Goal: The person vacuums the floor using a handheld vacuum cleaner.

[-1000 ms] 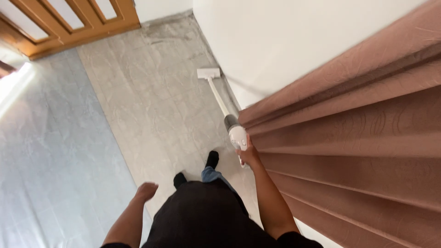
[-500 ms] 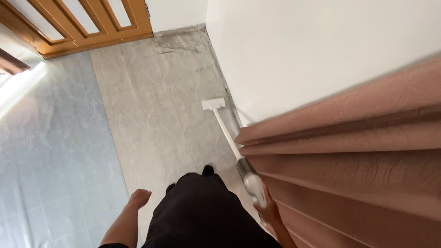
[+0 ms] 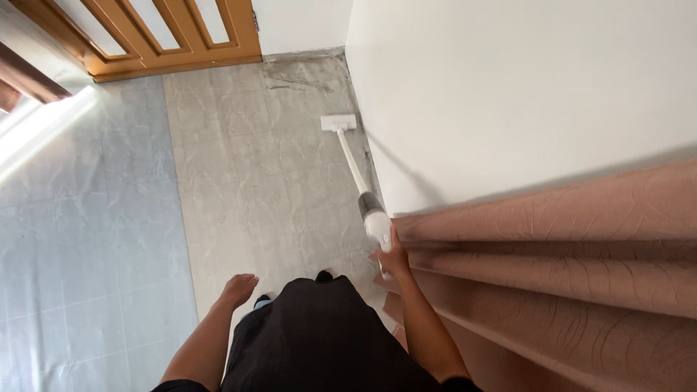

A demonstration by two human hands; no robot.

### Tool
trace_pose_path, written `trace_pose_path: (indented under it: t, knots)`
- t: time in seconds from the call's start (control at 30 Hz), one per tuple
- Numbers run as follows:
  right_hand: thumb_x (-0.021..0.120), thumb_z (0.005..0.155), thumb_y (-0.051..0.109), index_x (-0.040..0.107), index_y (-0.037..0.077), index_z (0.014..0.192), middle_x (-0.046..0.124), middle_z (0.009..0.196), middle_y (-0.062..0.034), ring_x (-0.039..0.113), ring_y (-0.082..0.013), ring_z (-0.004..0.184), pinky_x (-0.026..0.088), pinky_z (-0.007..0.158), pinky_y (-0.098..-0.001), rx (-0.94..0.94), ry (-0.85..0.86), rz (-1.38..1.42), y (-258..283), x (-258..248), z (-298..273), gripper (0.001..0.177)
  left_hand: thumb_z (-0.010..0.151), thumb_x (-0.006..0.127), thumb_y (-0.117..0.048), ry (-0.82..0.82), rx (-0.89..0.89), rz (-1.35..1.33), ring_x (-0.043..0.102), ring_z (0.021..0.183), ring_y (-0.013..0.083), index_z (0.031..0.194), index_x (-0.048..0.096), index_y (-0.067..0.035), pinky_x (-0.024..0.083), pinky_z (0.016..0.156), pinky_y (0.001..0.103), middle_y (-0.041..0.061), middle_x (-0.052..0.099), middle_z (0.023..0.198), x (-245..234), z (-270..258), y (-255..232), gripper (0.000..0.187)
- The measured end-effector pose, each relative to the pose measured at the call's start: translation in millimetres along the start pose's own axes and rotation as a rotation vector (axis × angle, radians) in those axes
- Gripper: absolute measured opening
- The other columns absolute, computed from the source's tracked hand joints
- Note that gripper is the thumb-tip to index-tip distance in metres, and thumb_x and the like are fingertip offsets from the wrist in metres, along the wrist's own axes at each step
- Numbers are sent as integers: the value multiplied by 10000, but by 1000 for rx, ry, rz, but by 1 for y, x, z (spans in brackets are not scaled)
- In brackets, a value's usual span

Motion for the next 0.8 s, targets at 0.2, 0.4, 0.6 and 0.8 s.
trace_pose_path:
  t: [0.2,0.4,0.6,0.8]
  knots:
    - [762,758,90,153,262,1624,637,1325,-179,737,-242,977,650,709,-343,-136,-4,-7,-82,-17,-90,1073,963,468,-429,87,-48,237,650,1158,374,1034,765,-58,494,1026,463,182,728,1192,-34,-47,-38,480]
    - [744,795,106,142,254,1651,689,1275,-192,683,-293,799,555,582,-378,58,13,-39,-52,-36,-62,1057,825,704,-496,160,-154,371,629,1236,315,1196,733,-79,506,1052,416,142,690,1273,-40,-45,-25,559]
    - [743,818,120,126,237,1658,722,1206,-202,636,-252,603,484,432,-359,68,27,-7,25,-22,1,1049,842,747,-405,27,-197,15,684,1199,296,1357,664,-27,523,1050,395,177,716,1297,-23,12,5,645]
    - [707,792,87,170,242,1644,700,1184,-157,654,-248,619,503,442,-359,-17,32,46,29,-16,-10,1019,885,702,-386,15,-131,-70,732,1117,280,1364,646,-1,541,1016,381,198,726,1282,-17,35,-9,617]
Point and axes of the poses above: each hand's wrist, its own z-axis towards the middle knuckle, its own x-axis out of the palm, y = z × x, the point moved 7 cm from there along z, towards the middle knuckle
